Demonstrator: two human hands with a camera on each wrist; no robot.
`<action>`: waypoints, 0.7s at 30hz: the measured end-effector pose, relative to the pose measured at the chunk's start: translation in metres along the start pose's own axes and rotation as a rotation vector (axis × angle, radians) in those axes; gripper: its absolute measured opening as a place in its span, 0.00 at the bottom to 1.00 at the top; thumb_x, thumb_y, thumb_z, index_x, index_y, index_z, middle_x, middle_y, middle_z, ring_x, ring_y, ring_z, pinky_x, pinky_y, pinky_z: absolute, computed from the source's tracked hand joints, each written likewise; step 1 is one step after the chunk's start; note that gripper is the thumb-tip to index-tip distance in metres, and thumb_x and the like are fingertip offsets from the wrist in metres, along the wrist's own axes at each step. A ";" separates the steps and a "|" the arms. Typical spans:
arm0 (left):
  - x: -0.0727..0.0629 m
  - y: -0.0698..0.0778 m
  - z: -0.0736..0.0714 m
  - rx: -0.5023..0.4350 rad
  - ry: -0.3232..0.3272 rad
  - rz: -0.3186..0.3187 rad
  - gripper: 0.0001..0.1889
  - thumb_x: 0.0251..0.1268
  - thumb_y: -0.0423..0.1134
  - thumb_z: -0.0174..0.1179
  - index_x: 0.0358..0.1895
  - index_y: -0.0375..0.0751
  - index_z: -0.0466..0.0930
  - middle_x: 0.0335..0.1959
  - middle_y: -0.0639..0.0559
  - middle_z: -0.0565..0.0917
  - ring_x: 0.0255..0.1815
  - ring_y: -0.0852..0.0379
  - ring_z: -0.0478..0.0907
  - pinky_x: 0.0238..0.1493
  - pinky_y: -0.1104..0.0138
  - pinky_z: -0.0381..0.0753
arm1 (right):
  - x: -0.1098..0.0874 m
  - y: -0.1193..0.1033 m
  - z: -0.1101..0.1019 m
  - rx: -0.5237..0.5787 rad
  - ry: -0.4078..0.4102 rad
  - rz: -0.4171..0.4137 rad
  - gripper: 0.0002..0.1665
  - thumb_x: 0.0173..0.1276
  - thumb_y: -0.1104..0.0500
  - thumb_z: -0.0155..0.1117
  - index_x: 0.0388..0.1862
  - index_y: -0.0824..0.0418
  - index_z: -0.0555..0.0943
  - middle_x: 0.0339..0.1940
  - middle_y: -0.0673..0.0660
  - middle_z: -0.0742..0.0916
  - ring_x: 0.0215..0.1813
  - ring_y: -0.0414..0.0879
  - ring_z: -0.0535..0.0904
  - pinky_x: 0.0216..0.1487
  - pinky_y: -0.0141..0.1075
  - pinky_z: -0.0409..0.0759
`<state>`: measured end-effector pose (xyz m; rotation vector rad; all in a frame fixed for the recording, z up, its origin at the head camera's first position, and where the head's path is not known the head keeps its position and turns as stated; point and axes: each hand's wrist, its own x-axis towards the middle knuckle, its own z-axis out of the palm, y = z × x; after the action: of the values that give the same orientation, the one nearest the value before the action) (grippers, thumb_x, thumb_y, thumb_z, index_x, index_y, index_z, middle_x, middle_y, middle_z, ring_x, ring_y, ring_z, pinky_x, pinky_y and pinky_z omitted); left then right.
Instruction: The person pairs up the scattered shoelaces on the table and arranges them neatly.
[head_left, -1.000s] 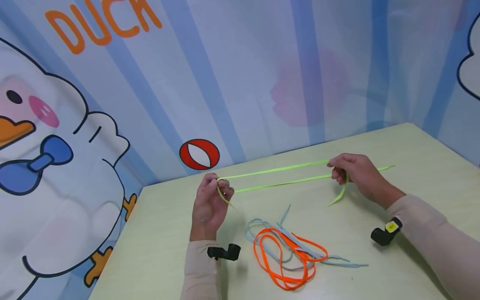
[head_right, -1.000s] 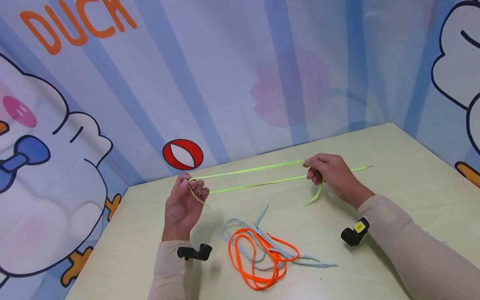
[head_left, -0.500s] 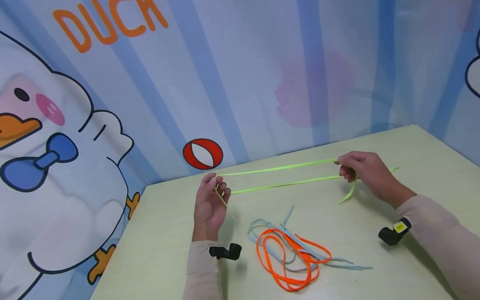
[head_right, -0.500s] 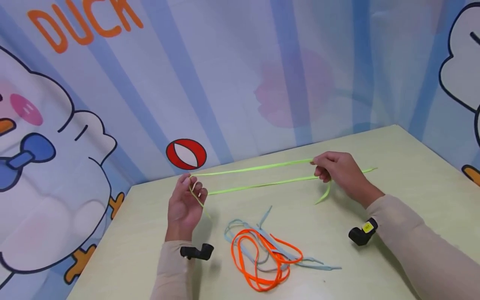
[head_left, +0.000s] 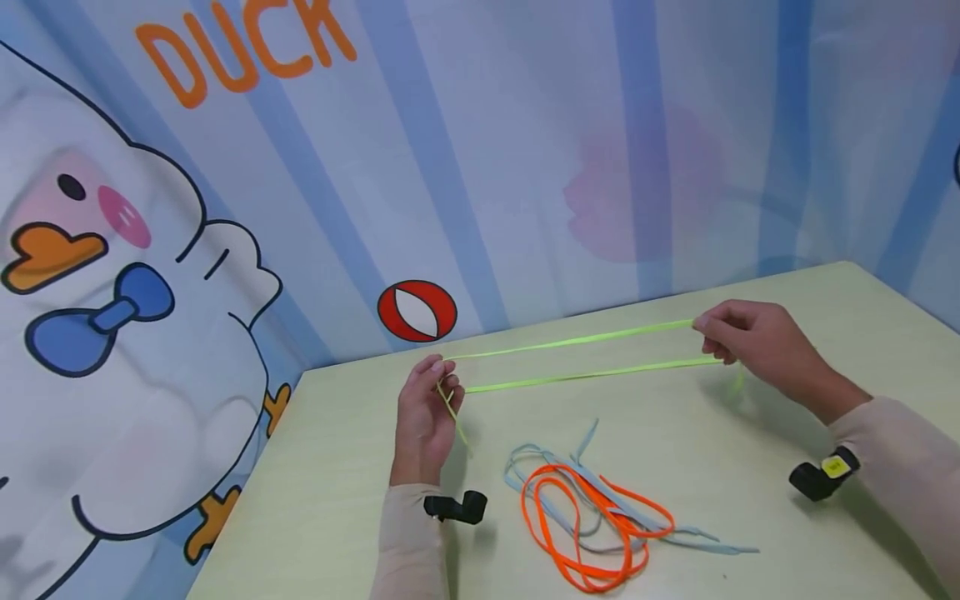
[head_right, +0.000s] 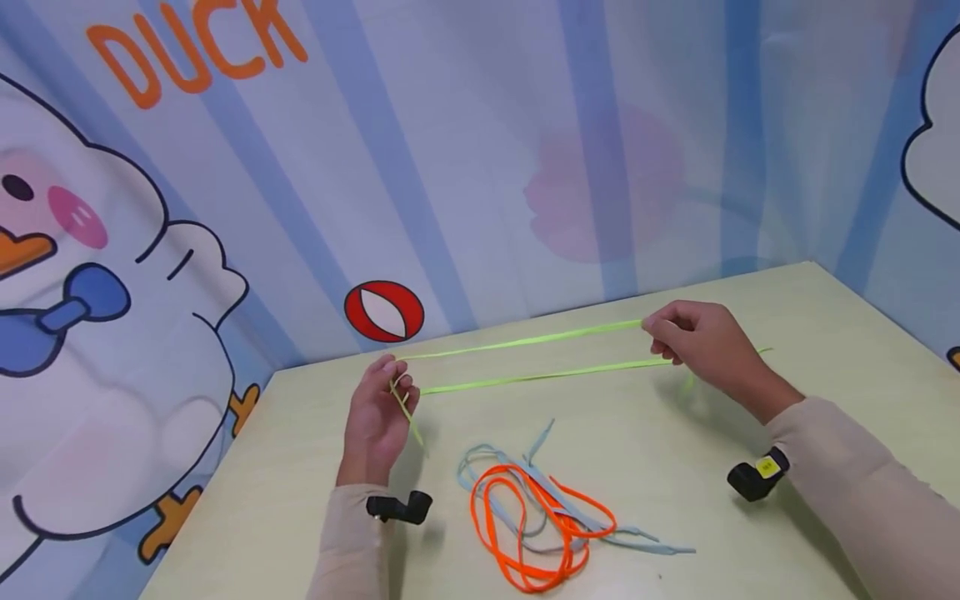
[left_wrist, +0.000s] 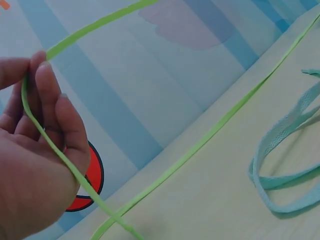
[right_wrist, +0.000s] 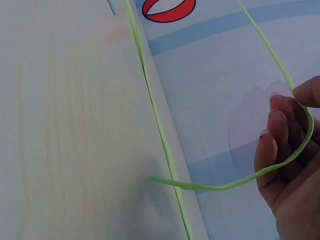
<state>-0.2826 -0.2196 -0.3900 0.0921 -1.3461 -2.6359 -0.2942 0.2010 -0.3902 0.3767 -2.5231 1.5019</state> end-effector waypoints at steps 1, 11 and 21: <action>0.000 -0.001 -0.001 0.012 0.011 -0.006 0.08 0.70 0.36 0.60 0.50 0.43 0.76 0.39 0.50 0.83 0.36 0.57 0.76 0.45 0.65 0.77 | -0.001 0.000 -0.001 -0.013 -0.003 0.004 0.19 0.77 0.47 0.58 0.45 0.62 0.83 0.33 0.56 0.85 0.35 0.51 0.81 0.36 0.37 0.81; 0.002 -0.001 -0.012 0.051 0.077 -0.059 0.16 0.74 0.35 0.56 0.60 0.39 0.71 0.41 0.50 0.82 0.35 0.58 0.76 0.41 0.68 0.77 | -0.002 0.003 -0.013 -0.033 -0.026 -0.039 0.20 0.79 0.51 0.54 0.53 0.66 0.82 0.35 0.56 0.86 0.34 0.45 0.81 0.36 0.36 0.81; 0.006 -0.003 -0.018 0.009 0.109 -0.094 0.17 0.74 0.38 0.57 0.62 0.43 0.72 0.49 0.49 0.82 0.41 0.57 0.77 0.49 0.67 0.77 | -0.003 0.007 -0.017 -0.080 -0.023 -0.041 0.20 0.78 0.51 0.57 0.56 0.64 0.81 0.38 0.56 0.86 0.36 0.44 0.81 0.36 0.34 0.81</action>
<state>-0.2860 -0.2332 -0.4025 0.3035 -1.3497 -2.6571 -0.2935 0.2197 -0.3888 0.4333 -2.5667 1.3851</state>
